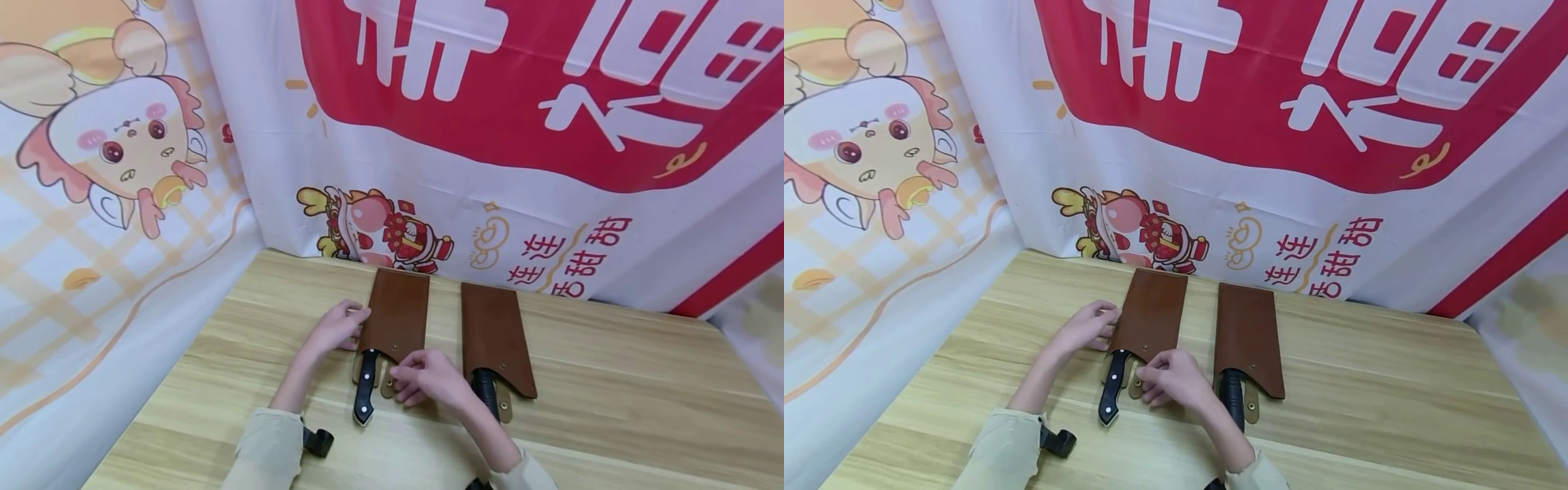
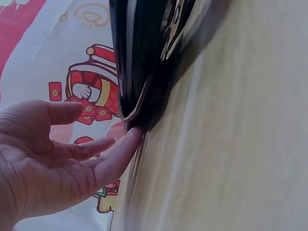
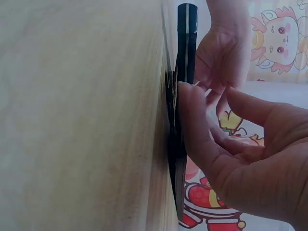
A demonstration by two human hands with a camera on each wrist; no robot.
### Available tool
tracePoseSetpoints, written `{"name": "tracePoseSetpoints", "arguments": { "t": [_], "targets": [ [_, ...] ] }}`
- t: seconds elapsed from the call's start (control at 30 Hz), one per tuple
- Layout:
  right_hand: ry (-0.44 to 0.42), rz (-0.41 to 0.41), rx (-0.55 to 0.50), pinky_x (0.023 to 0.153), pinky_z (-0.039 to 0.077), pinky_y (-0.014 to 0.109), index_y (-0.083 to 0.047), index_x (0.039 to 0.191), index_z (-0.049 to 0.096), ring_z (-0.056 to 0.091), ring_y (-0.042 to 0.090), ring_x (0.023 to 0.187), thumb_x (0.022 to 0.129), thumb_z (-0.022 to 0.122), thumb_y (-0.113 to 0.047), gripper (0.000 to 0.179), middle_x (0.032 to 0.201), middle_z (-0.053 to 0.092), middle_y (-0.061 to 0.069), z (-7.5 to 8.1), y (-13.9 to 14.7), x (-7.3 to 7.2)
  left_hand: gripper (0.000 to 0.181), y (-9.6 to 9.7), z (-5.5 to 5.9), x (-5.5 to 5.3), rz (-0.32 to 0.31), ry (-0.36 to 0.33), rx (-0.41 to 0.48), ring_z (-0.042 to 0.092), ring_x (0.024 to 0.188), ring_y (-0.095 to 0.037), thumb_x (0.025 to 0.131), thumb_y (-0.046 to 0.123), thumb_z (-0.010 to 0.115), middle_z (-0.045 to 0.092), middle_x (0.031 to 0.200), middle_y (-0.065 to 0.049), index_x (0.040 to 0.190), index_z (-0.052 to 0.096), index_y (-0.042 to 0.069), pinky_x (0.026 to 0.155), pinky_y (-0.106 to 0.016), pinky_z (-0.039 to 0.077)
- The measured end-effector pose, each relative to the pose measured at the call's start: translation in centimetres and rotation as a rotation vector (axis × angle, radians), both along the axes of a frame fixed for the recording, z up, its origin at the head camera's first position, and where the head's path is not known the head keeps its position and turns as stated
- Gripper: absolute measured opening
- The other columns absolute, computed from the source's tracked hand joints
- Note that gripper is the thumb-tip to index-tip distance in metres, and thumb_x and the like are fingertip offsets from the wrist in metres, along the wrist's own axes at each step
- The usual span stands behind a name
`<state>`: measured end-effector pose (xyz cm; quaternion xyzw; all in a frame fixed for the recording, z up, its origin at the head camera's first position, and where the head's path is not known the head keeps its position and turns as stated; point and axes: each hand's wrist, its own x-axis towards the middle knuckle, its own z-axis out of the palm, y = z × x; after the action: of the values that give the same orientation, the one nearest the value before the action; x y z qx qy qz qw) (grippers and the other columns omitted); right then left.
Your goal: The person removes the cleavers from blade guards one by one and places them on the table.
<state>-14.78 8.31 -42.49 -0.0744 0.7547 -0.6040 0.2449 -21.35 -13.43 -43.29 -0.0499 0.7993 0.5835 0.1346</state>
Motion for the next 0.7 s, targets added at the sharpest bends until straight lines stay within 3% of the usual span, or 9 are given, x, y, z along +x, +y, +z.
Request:
{"name": "tracePoseSetpoints", "arguments": {
  "t": [0.3,0.47,0.7],
  "targets": [
    [-0.013,0.075,0.060,0.066,0.063,0.038,0.008,0.102,0.070,0.073,0.024,0.071,0.097,0.072,-0.011,0.020,0.082,0.074,0.017,-0.40,0.04,-0.05,0.046,0.41,-0.03,0.15,0.025,0.003,-0.034,0.066,0.104,-0.034,0.107,0.027,0.057,0.063,0.122,-0.024,0.141,0.052,-0.003,0.071,-0.038,0.061],
    [-0.013,0.087,0.062,0.064,0.063,0.037,0.007,0.101,0.071,0.072,0.023,0.069,0.097,0.072,-0.011,0.019,0.079,0.073,0.015,-0.41,-0.04,0.20,0.044,0.50,0.03,0.21,0.027,0.007,-0.006,0.066,0.098,-0.032,0.107,0.025,0.057,0.063,0.116,-0.024,0.139,0.053,-0.005,0.067,-0.035,0.060],
    [0.004,0.131,0.051,0.064,0.063,0.037,0.007,0.100,0.072,0.072,0.023,0.069,0.097,0.073,-0.012,0.019,0.081,0.073,0.014,-0.69,-0.17,0.27,0.046,0.59,-0.02,0.16,0.018,-0.024,0.056,0.068,0.099,-0.034,0.107,0.024,0.055,0.062,0.121,-0.028,0.142,0.049,-0.005,0.068,-0.037,0.062]
  ]
}}
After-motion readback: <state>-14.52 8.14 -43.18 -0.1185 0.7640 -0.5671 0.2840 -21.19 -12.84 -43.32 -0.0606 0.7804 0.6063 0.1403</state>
